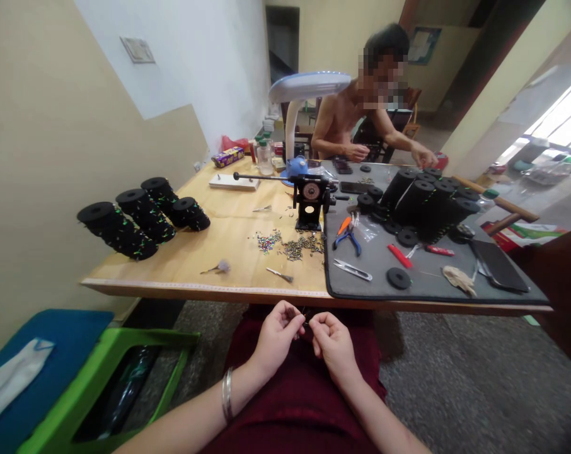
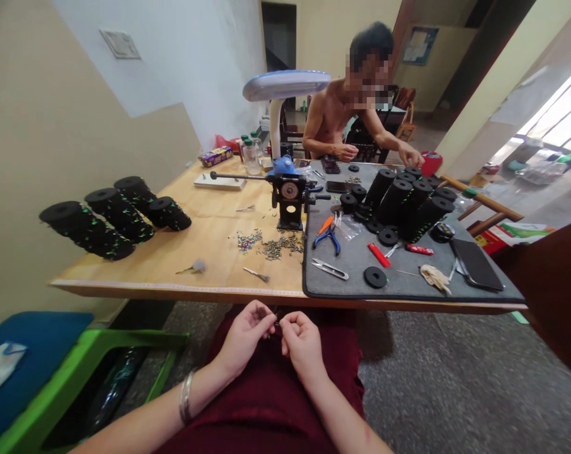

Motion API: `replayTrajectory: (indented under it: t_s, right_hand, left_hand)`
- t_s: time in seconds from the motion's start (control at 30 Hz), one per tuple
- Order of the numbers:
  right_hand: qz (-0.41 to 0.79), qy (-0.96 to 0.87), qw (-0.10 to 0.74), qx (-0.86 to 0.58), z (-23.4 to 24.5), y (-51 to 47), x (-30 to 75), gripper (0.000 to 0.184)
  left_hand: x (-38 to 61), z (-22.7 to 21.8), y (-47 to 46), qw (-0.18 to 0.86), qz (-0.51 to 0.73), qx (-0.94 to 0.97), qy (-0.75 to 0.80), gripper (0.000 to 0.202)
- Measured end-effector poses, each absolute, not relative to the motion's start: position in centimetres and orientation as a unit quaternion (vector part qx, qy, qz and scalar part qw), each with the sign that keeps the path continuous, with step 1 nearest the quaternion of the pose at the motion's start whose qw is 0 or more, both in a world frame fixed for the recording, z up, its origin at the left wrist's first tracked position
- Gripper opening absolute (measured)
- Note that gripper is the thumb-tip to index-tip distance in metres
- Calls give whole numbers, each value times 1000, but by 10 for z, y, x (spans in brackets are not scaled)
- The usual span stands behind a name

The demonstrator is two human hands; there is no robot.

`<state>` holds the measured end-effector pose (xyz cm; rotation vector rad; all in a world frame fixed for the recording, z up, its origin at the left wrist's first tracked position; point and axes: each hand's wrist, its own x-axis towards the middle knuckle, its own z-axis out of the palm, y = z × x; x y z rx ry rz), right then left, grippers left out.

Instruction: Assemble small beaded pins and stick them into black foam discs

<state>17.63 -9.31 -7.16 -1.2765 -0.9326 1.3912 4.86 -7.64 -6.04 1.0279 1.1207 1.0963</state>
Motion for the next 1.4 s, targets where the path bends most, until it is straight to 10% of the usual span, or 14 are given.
replayTrajectory:
  t_s: [0.3,0.7,1.4]
  right_hand:
    - [558,-276,597,-506,-77,-85,182,32]
    - [733,-173,510,-416,-78,-84,176,32]
    - [666,-216,540,-466,-82,-86,175,31]
  left_hand:
    - [47,-62,-76,573,475,470,475,18]
    - [49,-60,-79,583,462,479,466,18]
    - [49,-61,-82,521,463,526,487,11]
